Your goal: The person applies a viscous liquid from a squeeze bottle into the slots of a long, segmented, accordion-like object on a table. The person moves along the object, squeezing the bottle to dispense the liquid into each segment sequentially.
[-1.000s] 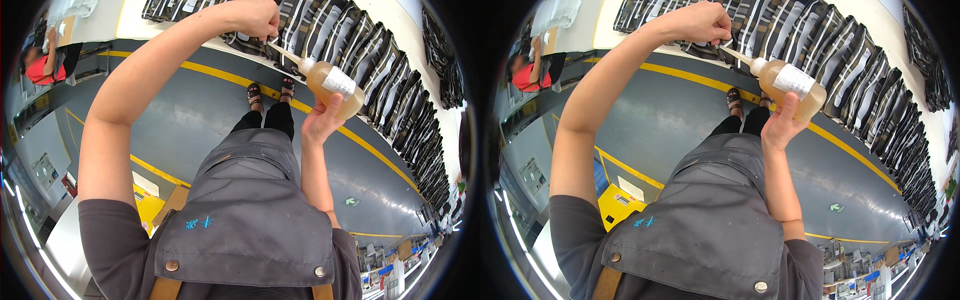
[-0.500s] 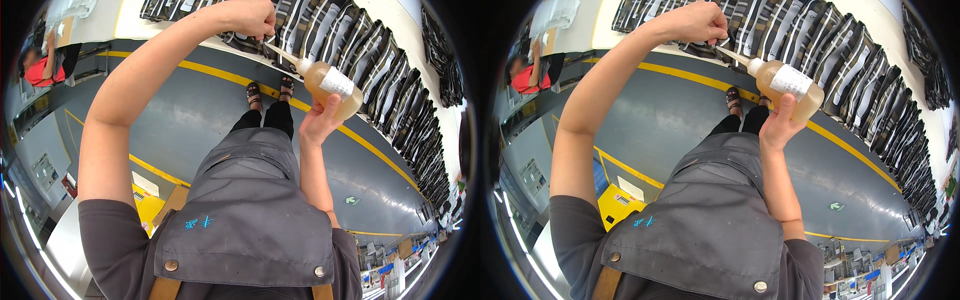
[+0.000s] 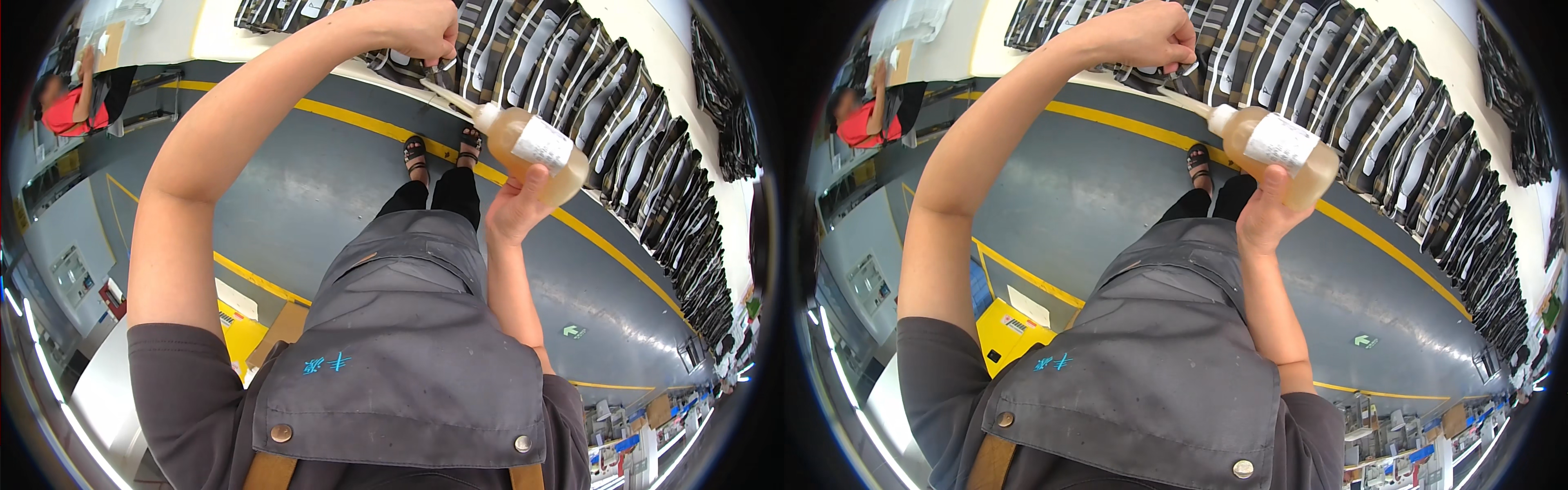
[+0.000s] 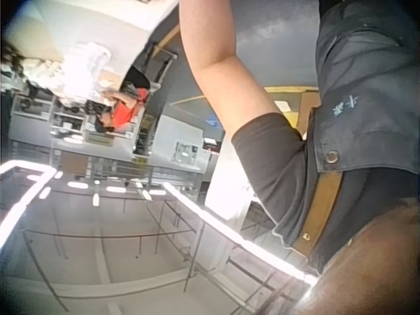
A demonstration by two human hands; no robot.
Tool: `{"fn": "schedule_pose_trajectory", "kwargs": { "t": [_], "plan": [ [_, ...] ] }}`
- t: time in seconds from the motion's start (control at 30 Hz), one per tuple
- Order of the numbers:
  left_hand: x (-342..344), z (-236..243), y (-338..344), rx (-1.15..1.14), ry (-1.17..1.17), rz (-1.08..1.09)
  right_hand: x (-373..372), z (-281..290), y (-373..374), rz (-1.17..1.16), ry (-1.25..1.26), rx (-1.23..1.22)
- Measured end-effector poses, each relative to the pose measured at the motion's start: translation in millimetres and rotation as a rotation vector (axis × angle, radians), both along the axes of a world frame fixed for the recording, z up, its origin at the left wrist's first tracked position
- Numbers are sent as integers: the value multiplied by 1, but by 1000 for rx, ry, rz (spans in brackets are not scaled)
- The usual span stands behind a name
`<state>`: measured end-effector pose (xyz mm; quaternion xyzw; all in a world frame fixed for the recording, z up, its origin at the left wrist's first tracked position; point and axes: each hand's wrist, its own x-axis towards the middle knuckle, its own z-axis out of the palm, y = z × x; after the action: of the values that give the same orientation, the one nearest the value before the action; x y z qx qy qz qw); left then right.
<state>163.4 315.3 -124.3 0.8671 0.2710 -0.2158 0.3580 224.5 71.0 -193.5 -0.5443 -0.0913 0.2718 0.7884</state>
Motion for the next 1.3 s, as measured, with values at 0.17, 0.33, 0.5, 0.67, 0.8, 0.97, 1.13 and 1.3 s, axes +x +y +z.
{"fn": "schedule_pose_trajectory", "kwargs": {
  "t": [0.17, 0.33, 0.5, 0.67, 0.8, 0.97, 1.13, 1.3],
  "plan": [
    [6, 1, 2, -17, 44, -1, 19, 4, 3, -63, -52, -12],
    [6, 6, 6, -37, 13, -21, 28, 7, 5, -76, -13, 11],
    [8, 10, 9, -114, -36, -27, 27, 4, 2, -90, 26, 23],
    [10, -6, 12, -116, 17, 41, 26, 7, 3, -85, 79, 30],
    [13, -7, 12, -99, 7, 12, 27, 10, 3, -67, 139, 32],
    [11, -2, 7, -79, 52, 38, 23, 11, 5, -28, 101, 2],
    [11, -2, 3, -46, 33, 23, 15, 4, 8, -16, 57, 15],
    [12, 0, 1, -48, 36, 47, 10, 9, 11, -51, 67, 76]
  ]
}}
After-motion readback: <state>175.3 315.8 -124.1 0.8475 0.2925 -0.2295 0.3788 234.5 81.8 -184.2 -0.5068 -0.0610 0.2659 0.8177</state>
